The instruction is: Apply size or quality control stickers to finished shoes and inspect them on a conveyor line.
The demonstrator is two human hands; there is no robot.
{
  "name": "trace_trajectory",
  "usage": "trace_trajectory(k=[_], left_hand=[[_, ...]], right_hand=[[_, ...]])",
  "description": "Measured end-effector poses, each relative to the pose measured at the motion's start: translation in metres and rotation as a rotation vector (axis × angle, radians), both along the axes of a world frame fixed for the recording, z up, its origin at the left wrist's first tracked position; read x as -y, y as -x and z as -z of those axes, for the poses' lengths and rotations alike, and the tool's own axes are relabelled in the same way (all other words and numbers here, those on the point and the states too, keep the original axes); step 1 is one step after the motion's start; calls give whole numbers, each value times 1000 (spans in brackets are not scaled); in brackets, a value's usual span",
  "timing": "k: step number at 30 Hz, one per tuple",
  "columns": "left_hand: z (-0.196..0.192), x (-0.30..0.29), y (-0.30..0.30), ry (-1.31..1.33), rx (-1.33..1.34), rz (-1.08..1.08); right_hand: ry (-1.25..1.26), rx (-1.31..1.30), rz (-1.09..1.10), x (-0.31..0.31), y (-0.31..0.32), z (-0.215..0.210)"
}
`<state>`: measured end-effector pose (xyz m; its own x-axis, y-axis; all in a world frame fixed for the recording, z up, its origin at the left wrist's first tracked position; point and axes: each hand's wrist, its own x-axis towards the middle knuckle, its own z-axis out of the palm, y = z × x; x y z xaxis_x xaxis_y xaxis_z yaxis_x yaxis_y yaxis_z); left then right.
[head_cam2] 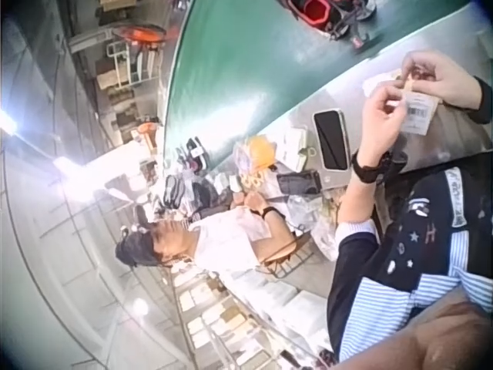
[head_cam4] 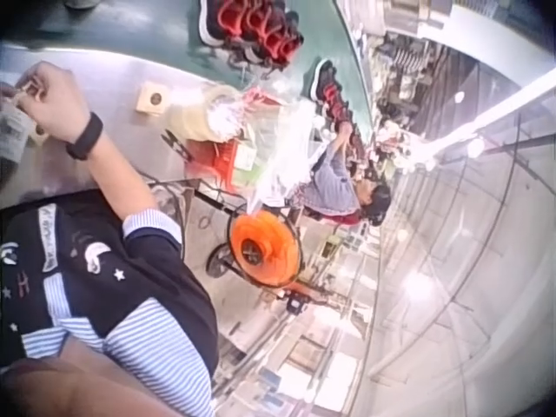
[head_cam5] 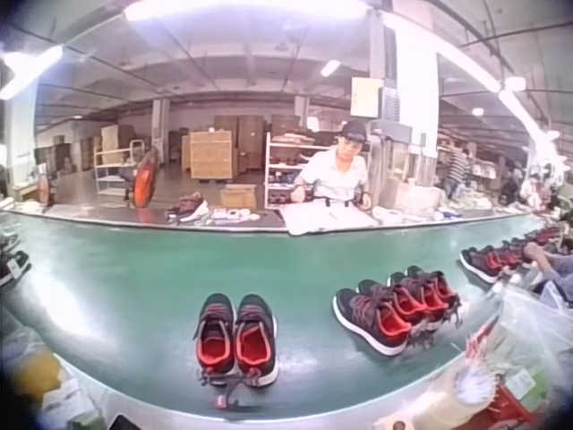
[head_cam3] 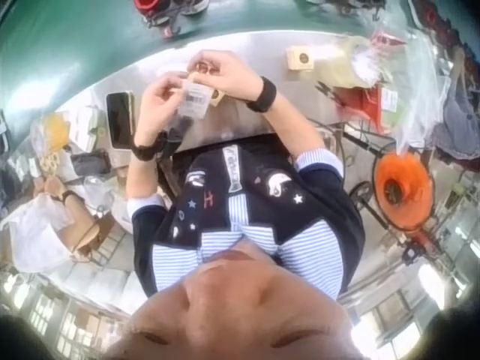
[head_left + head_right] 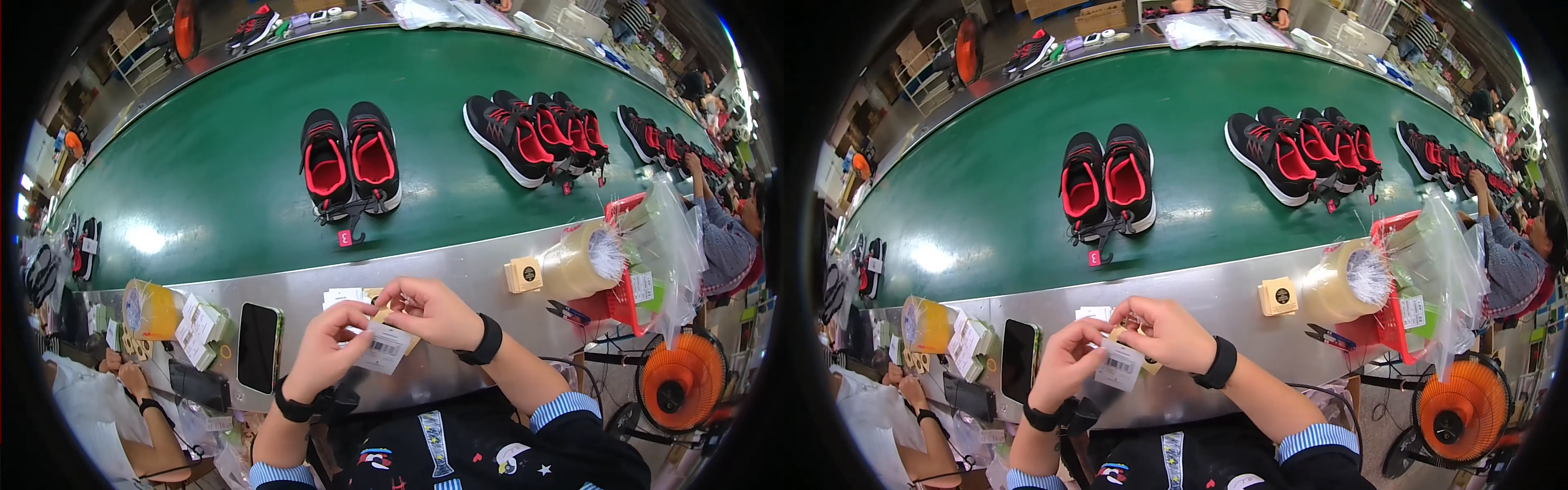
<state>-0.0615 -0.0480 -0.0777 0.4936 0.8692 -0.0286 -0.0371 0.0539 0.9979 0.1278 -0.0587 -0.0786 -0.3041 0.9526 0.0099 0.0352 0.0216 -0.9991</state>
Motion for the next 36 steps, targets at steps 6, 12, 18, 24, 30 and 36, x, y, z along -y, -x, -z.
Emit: trace_trajectory(k=[6,12,18,24,30,36], left_hand=[[7,5,-7,28,31,-137],[9,7,-9,-160,-12,-311],[6,9,-8,-255,-98,-340],[2,13,-12,-337,-138,-404],[0,16,-12,-445,-201,-379],[4,17,-11,-429,-122,-288]], right_hand=[[-76,33,244,11,3,-15],[-26,-6,214,19,0,-12],[20,-131,193,21,4,-10],[-45,-31,189,23,11,-13],[-139,100,194,16,14,-10],[-105,126,181,13,13,-9]])
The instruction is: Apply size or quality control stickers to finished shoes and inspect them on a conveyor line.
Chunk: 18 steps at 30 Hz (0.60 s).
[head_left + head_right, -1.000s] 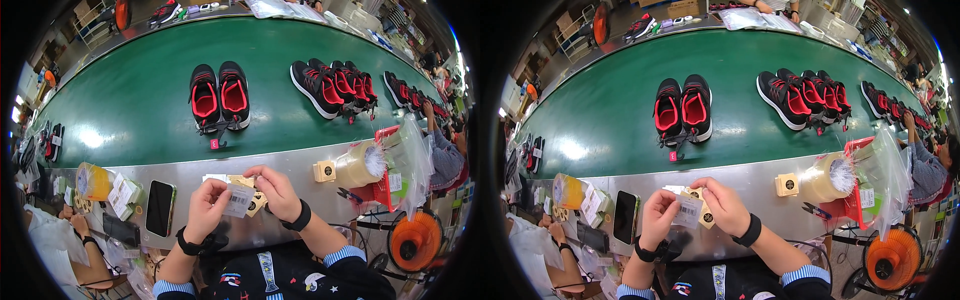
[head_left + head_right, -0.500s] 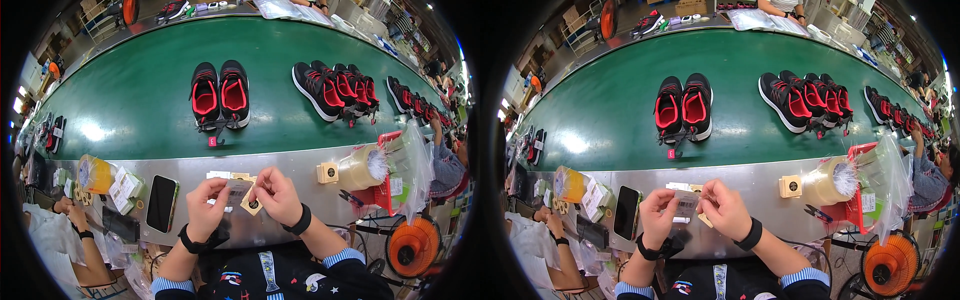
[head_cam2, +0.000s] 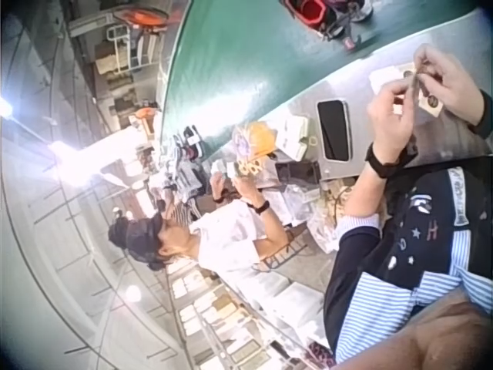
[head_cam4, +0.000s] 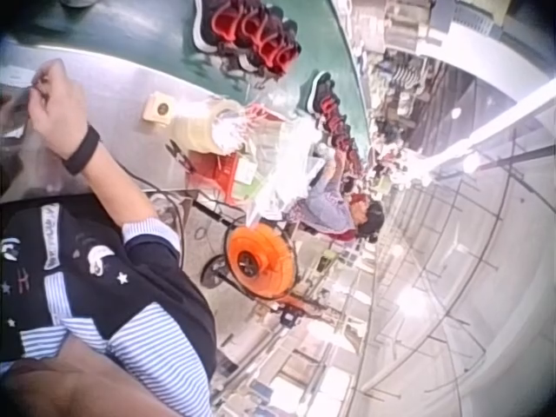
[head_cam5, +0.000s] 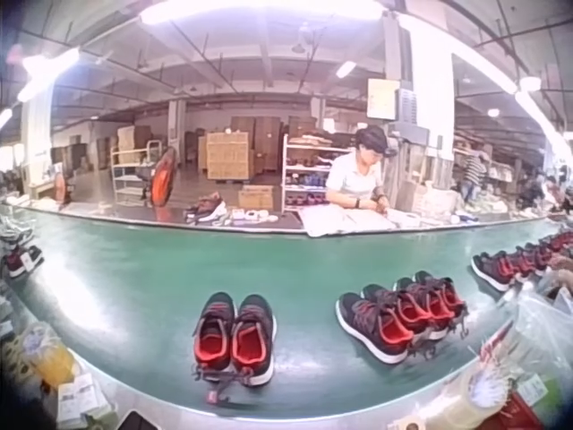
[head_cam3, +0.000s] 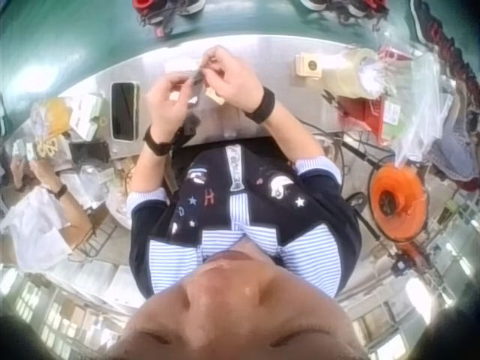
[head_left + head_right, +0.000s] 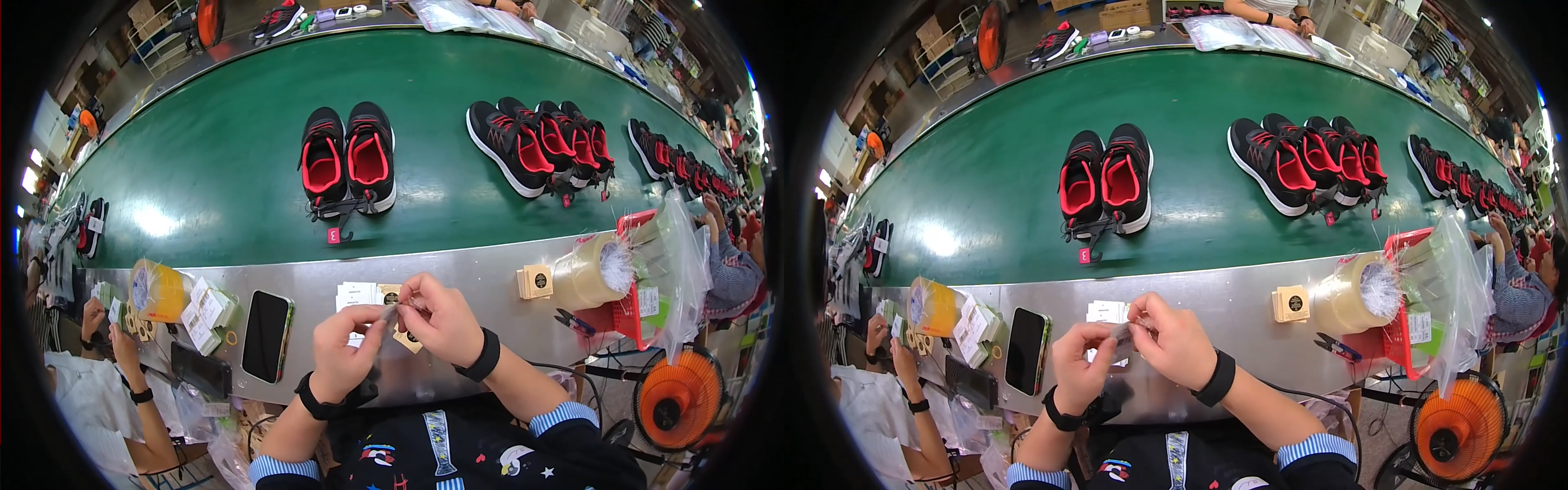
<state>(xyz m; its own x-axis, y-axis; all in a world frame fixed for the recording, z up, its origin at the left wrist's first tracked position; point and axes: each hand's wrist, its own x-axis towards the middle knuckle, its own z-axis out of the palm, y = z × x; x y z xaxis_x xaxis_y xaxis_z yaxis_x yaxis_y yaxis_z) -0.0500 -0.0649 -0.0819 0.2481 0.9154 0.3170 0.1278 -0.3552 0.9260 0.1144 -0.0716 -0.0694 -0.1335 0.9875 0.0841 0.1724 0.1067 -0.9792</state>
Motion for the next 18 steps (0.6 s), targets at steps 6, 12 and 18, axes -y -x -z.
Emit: trace_trajectory(k=[6,12,18], left_hand=[[-10,-8,-4,518,452,122],[-16,-8,-7,360,181,23],[-31,-17,-18,144,-88,81]], right_hand=[[-74,-71,-63,-3,4,-12],[-20,-149,-58,-5,11,-6],[136,-655,-291,-18,-10,4]])
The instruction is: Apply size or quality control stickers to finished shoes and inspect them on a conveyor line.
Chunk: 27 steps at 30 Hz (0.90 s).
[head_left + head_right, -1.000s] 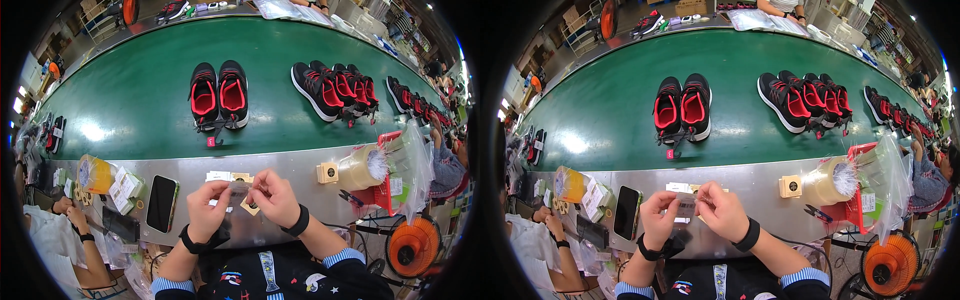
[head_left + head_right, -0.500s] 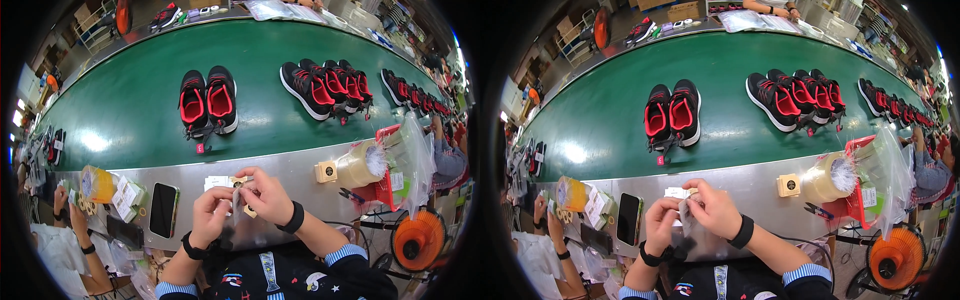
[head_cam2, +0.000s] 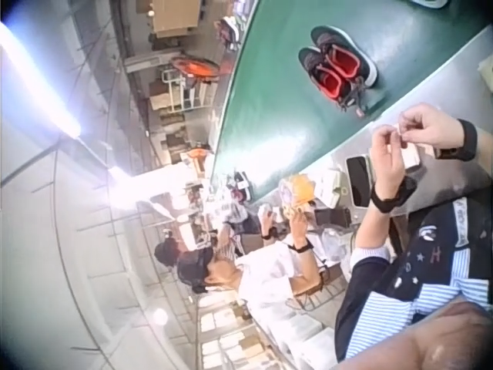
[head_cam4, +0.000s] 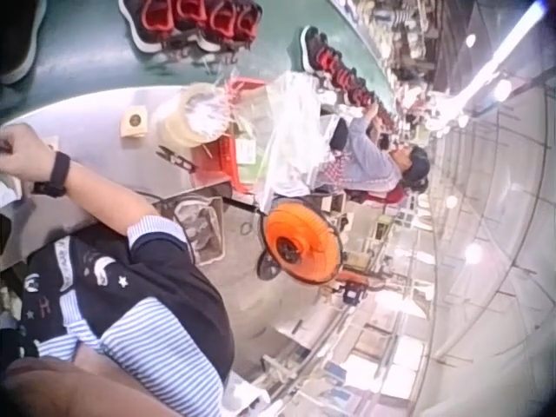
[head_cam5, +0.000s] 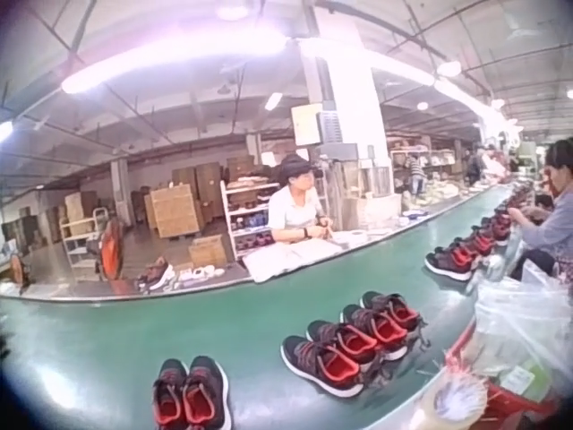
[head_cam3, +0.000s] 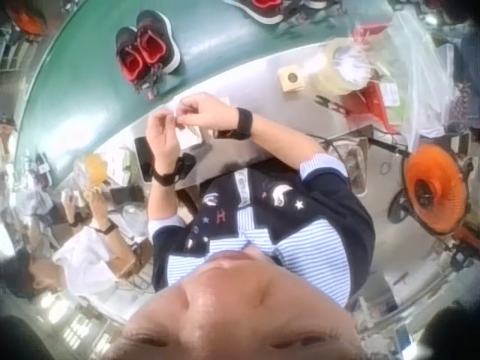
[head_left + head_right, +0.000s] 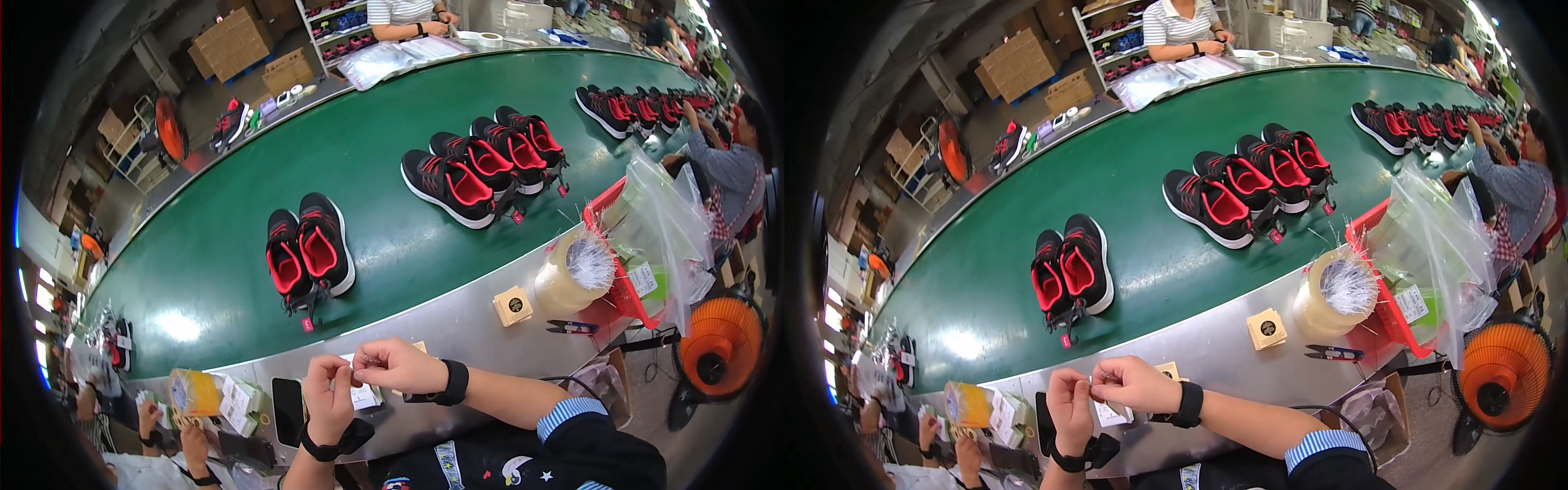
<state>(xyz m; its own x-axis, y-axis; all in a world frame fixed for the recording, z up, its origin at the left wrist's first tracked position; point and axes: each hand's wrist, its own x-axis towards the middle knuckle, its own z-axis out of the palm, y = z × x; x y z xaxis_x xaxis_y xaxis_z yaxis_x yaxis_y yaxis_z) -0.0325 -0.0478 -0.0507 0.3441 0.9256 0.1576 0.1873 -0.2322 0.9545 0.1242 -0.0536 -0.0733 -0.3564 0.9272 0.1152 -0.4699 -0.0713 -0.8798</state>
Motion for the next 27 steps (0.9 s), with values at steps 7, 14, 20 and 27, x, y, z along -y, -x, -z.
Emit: trace_trajectory(k=[7,14,20,27], left_hand=[[-42,-93,-95,-444,-413,251],[-8,-150,-264,-640,-844,340],[33,-159,-331,-453,-861,385],[35,-168,-294,-464,-801,429]], right_hand=[[283,-95,169,3,-45,9],[189,-209,221,19,-56,24],[222,-185,352,30,-85,20],[233,-144,362,26,-91,17]])
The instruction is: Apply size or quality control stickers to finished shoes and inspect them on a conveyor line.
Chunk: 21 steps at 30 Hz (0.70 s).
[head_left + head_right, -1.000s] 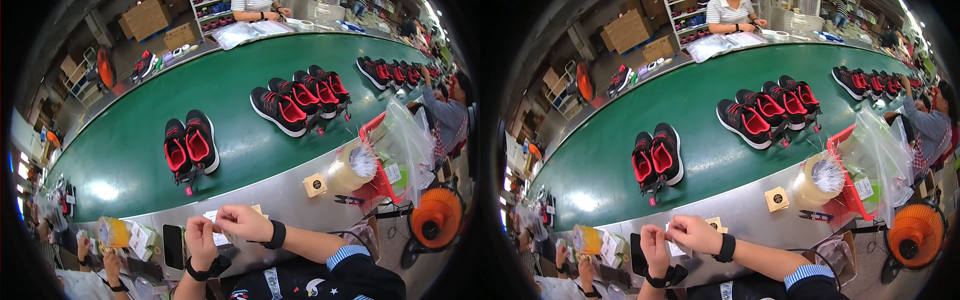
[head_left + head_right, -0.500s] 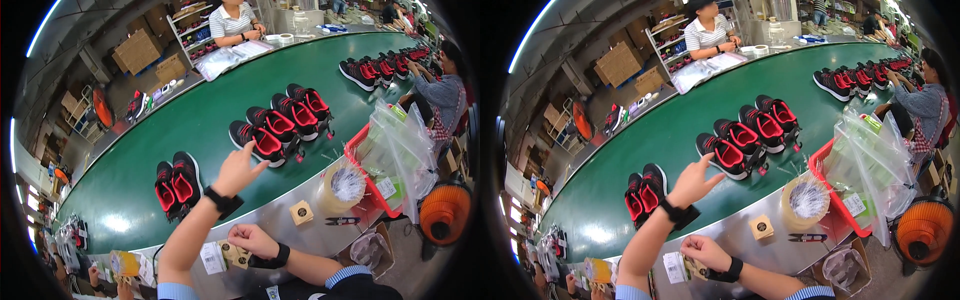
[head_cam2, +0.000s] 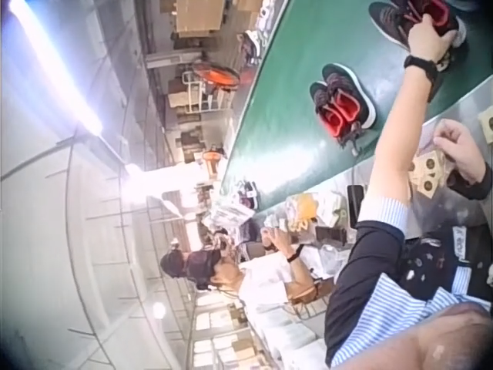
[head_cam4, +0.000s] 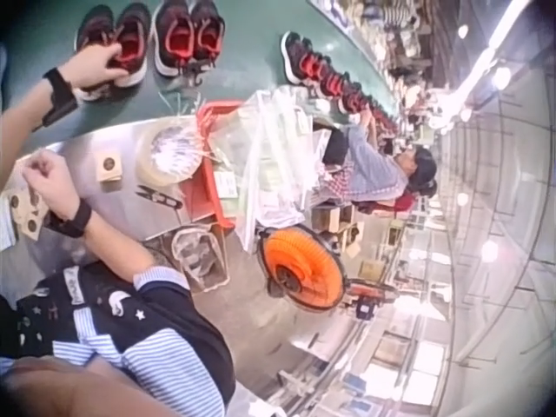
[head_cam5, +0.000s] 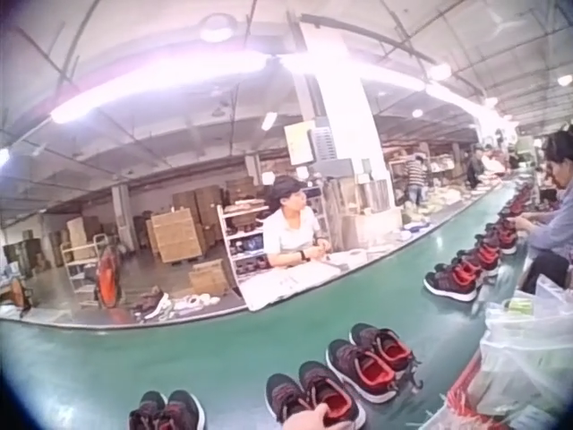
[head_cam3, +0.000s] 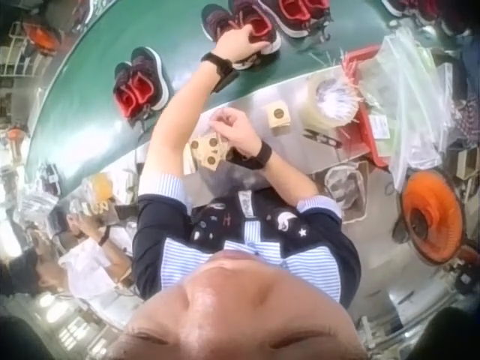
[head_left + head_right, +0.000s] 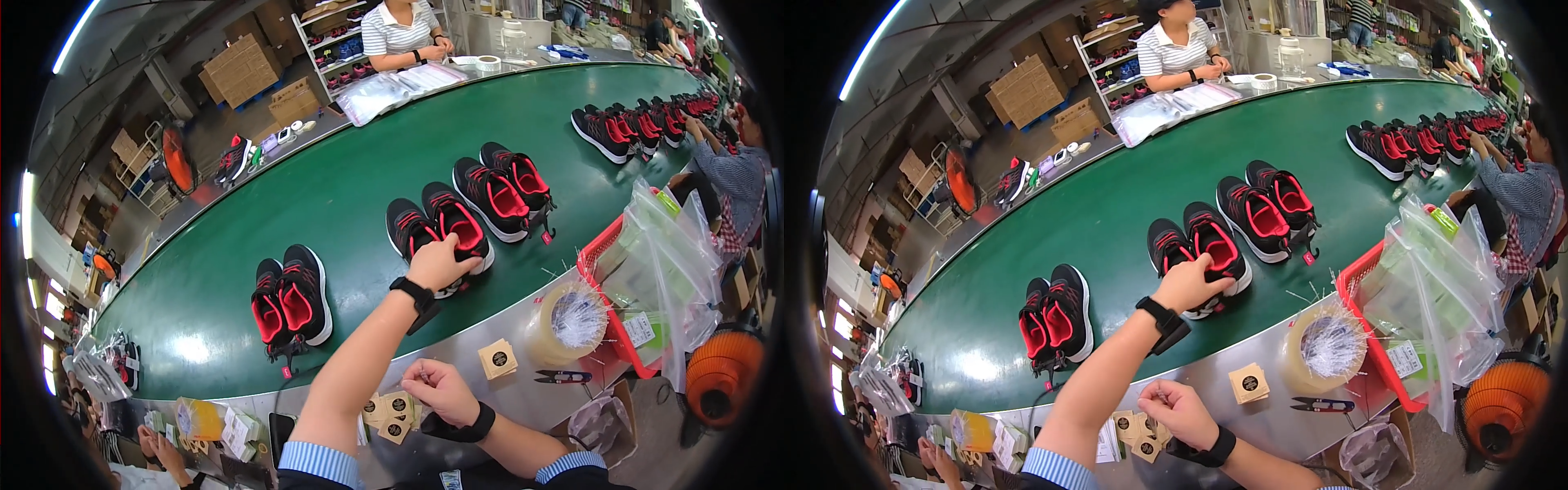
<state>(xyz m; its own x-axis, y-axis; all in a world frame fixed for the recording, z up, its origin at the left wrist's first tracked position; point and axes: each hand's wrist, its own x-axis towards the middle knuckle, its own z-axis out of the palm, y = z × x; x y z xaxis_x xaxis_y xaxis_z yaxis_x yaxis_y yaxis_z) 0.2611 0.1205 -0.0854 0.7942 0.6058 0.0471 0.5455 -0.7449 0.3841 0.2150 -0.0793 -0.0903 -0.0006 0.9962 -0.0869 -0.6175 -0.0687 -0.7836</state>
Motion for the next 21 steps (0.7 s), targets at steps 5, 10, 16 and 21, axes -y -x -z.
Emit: trace_trajectory(k=[5,10,16,21], left_hand=[[-2,1,89,-149,-59,28],[-3,-3,181,-206,-116,-93],[-2,4,224,-199,-141,-163],[-40,6,223,22,-340,-137]], right_hand=[[-5,49,-24,-10,14,-11],[-69,119,199,-46,24,-16],[-195,207,448,-125,16,-36],[-184,702,635,-189,-8,-21]])
